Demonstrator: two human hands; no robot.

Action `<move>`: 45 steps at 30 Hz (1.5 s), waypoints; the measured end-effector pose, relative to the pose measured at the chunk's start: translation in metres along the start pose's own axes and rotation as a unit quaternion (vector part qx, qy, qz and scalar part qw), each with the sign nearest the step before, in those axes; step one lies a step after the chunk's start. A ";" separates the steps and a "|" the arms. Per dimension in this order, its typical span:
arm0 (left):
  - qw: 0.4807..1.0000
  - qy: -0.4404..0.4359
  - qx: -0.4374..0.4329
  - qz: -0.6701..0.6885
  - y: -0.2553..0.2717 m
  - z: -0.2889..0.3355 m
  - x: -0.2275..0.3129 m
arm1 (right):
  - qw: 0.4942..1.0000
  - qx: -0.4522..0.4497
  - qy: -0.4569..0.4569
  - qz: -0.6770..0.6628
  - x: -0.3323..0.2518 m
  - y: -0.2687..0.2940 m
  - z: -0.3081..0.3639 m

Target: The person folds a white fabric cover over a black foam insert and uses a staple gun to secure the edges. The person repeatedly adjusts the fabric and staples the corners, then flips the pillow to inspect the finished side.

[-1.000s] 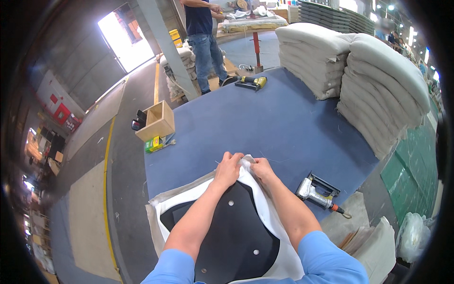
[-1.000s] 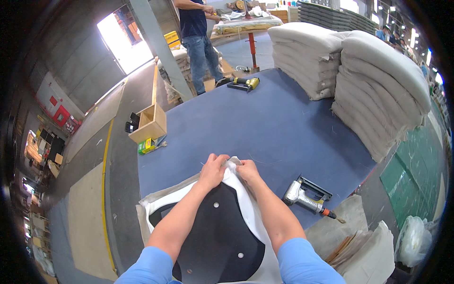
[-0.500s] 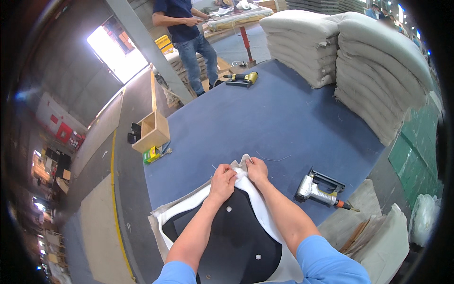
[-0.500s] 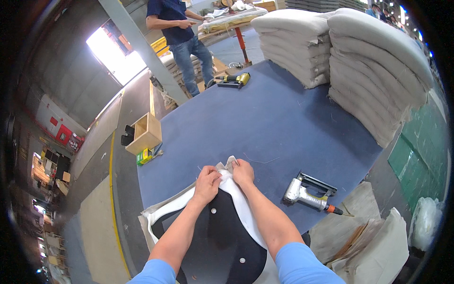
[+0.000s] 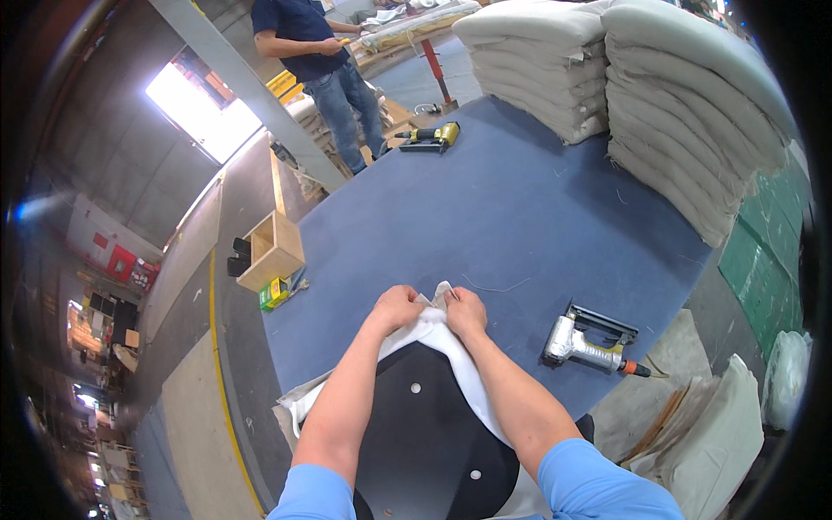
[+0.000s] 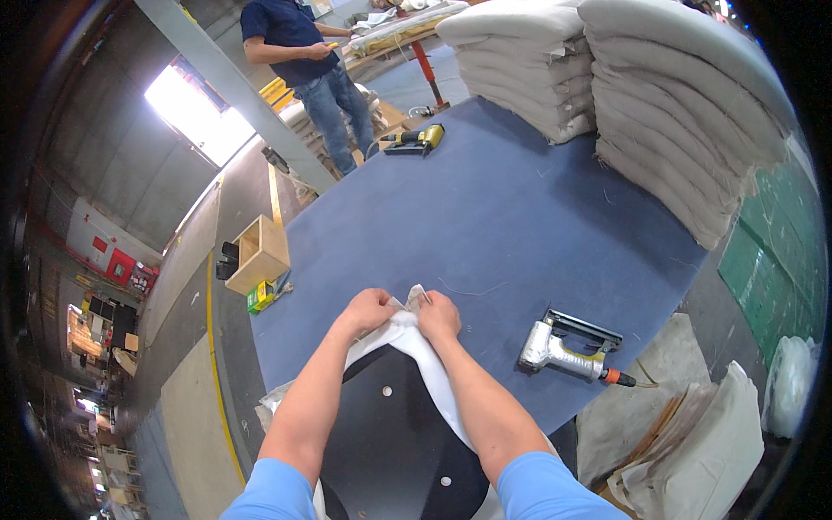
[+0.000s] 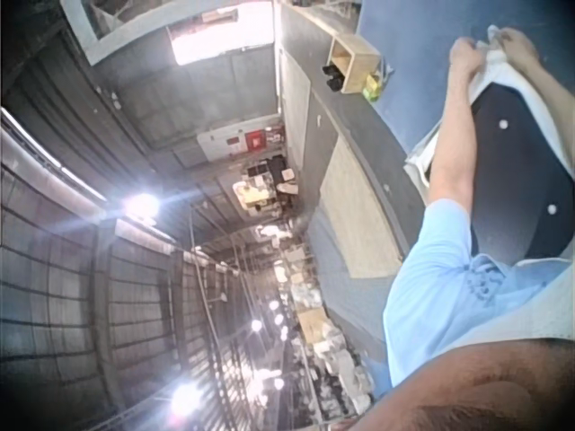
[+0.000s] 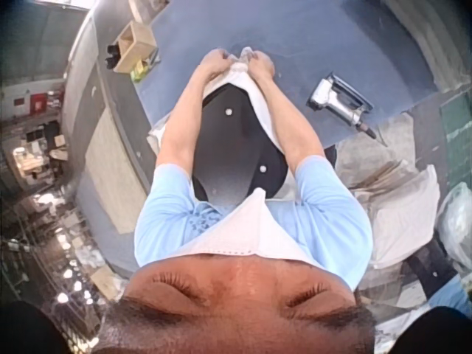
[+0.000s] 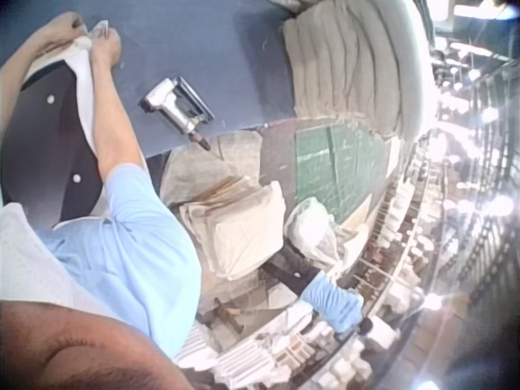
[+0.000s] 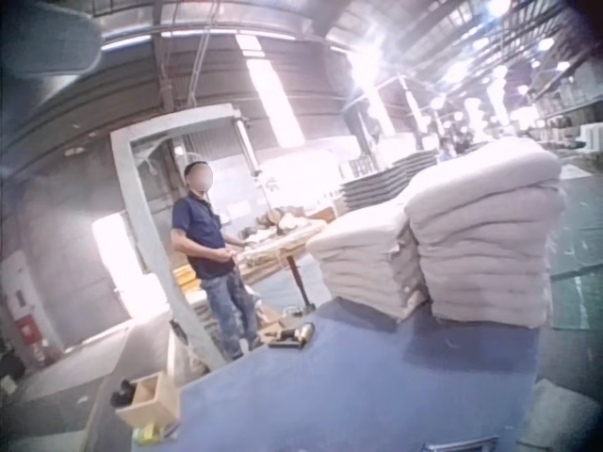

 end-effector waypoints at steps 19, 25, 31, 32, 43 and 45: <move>0.966 -0.075 0.181 0.166 -0.030 -0.013 -0.013 | 0.993 0.039 0.013 -0.109 0.016 -0.011 -0.014; 0.971 -0.060 0.118 0.201 -0.038 -0.026 -0.027 | 0.985 -0.026 0.058 -0.162 0.016 -0.015 -0.018; 0.957 -0.009 0.065 0.281 -0.052 -0.033 -0.033 | 0.976 -0.181 0.041 -0.114 0.003 -0.009 -0.038; 0.957 -0.015 0.063 0.284 -0.052 -0.034 -0.034 | 0.975 -0.193 0.037 -0.103 -0.001 -0.008 -0.039; 0.953 -0.034 0.054 0.296 -0.053 -0.034 -0.037 | 0.962 -0.262 -0.017 -0.080 -0.015 -0.005 -0.047; 0.951 -0.029 0.051 0.304 -0.053 -0.032 -0.039 | 0.963 -0.263 -0.002 -0.050 -0.022 -0.005 -0.048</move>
Point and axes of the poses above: each hand's wrist, its own z-axis away from the middle knuckle, its own y-axis out of the back of the hand, x = y × z, the point moved 6 cm from there along -z, towards the middle knuckle, and after that the axes turned 4 degrees about z, right-handed, at the moved point
